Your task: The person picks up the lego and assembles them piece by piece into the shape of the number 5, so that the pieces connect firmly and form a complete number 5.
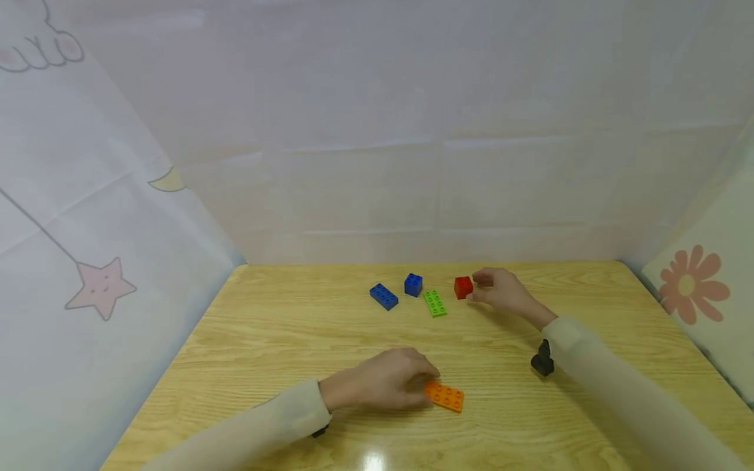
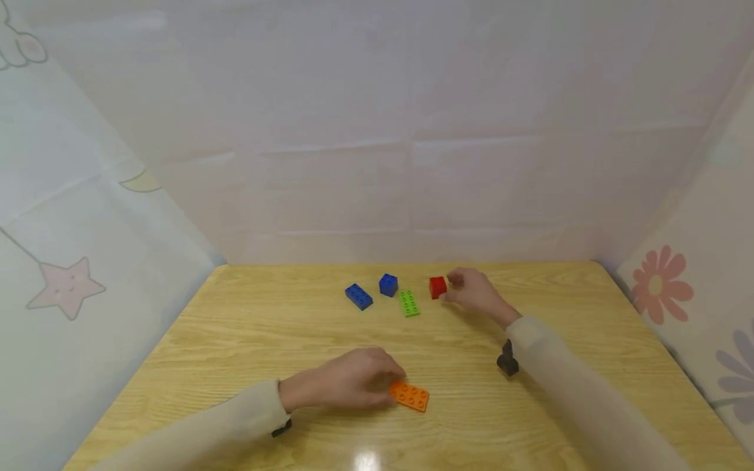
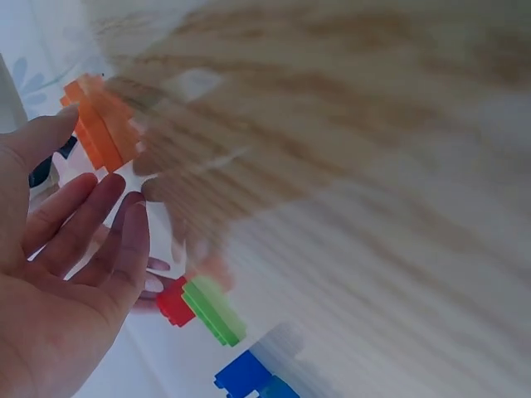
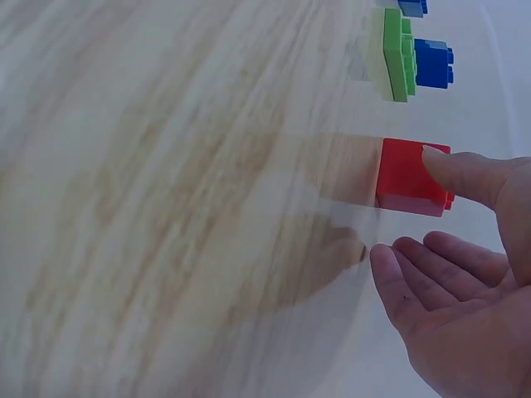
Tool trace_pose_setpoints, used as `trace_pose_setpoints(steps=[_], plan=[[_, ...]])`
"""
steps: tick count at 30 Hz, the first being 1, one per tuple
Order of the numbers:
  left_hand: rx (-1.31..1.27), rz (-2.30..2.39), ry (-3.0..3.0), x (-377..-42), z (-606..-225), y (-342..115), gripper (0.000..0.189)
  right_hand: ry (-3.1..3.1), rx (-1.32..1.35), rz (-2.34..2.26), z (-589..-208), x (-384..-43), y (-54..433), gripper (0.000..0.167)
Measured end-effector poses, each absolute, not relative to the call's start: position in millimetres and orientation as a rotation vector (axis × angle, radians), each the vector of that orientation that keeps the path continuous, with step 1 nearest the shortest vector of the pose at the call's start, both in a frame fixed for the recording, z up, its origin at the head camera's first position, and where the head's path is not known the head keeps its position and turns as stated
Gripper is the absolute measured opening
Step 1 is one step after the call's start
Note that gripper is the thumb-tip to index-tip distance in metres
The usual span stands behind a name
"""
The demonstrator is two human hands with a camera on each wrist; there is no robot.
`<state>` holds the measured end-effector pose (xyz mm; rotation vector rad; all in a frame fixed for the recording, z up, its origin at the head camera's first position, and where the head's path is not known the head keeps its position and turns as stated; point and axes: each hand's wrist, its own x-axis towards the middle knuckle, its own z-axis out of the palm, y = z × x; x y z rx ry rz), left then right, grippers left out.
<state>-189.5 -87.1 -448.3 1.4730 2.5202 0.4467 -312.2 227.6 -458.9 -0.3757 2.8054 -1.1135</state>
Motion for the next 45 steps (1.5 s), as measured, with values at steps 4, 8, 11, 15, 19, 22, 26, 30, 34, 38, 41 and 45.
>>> trace_pose_setpoints(steps=[4, 8, 11, 15, 19, 22, 26, 30, 34, 38, 41, 45], plan=[[1.519, 0.42, 2.505, -190, -450, -83, 0.036, 2.806, -0.381, -1.14, -461, -313, 225, 0.062], [1.538, 0.414, 2.498, -190, -451, -79, 0.032, 2.808, -0.398, -1.16, -462, -313, 223, 0.06], [1.494, 0.433, 2.508, -190, -451, -77, 0.032, 2.819, -0.408, -1.155, -461, -312, 221, 0.058], [1.409, 0.493, 2.521, -191, -451, -75, 0.032, 2.825, -0.4, -1.162, -461, -310, 219, 0.057], [1.331, 0.53, 2.532, -193, -451, -73, 0.032, 2.821, -0.392, -1.171, -463, -309, 219, 0.058], [1.262, 0.545, 2.55, -195, -452, -72, 0.032, 2.82, -0.386, -1.174, -465, -309, 218, 0.061], [1.198, 0.546, 2.583, -197, -451, -69, 0.033, 2.829, -0.378, -1.191, -467, -310, 217, 0.061], [1.146, 0.547, 2.624, -199, -451, -66, 0.034, 2.843, -0.364, -1.216, -468, -310, 217, 0.054], [1.092, 0.574, 2.653, -202, -450, -65, 0.036, 2.849, -0.349, -1.245, -468, -309, 218, 0.051], [1.072, 0.599, 2.66, -202, -450, -66, 0.038, 2.834, -0.354, -1.253, -467, -310, 219, 0.051], [1.076, 0.613, 2.661, -202, -451, -68, 0.04, 2.823, -0.36, -1.252, -467, -310, 220, 0.05], [1.084, 0.622, 2.661, -203, -451, -73, 0.04, 2.825, -0.356, -1.259, -468, -311, 221, 0.05]])
